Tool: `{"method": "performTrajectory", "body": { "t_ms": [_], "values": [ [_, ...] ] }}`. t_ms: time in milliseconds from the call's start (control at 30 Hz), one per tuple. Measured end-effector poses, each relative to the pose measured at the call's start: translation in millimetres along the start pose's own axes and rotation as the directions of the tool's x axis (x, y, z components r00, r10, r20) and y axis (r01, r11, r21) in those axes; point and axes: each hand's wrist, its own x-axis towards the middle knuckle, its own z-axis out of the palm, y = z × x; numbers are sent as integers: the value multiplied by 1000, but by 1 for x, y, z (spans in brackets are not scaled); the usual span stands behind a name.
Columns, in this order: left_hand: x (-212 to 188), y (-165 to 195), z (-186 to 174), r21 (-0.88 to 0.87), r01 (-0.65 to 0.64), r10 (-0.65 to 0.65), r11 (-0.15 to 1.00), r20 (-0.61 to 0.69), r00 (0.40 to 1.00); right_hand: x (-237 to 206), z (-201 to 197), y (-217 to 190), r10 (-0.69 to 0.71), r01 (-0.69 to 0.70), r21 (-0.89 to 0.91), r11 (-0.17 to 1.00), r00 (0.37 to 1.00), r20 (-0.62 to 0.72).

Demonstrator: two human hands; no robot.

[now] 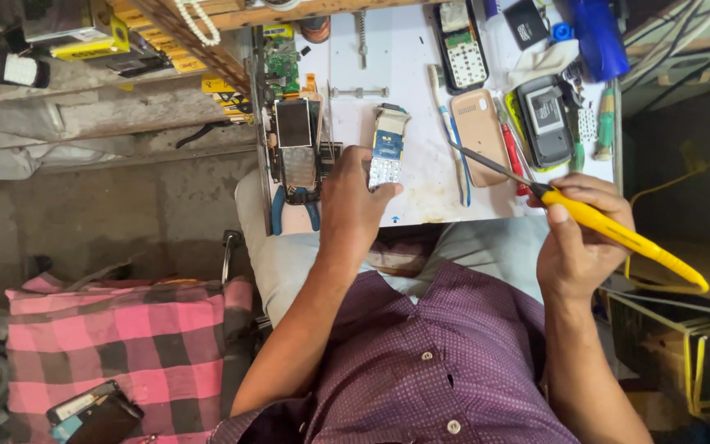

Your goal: The person sits at a repair workbench and cleans a disassembled mobile phone keypad board with a paper tissue, then applies paste from a syringe onto the board and solders the board with a soldering iron.

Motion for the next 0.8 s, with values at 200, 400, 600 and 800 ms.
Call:
{"method": "performTrajectory", "body": {
  "t_ms": [200,400,600,800],
  "values": [
    [1,-17,-3,-321,231,-164,919,221,961,-4,3,6,25,-17,-155,988,999,46],
    [-4,-25,4,-461,191,-121,867,177,977,-1,7,9,27,-27,-25,999,1000,11],
    [-6,-23,18,-528,88,-76,844,44,996,3,20,22,-141,148,-142,979,988,55],
    [1,-18,24,-555,58,-88,830,-29,996,4,37,32,-274,322,-383,866,946,174]
  ]
}}
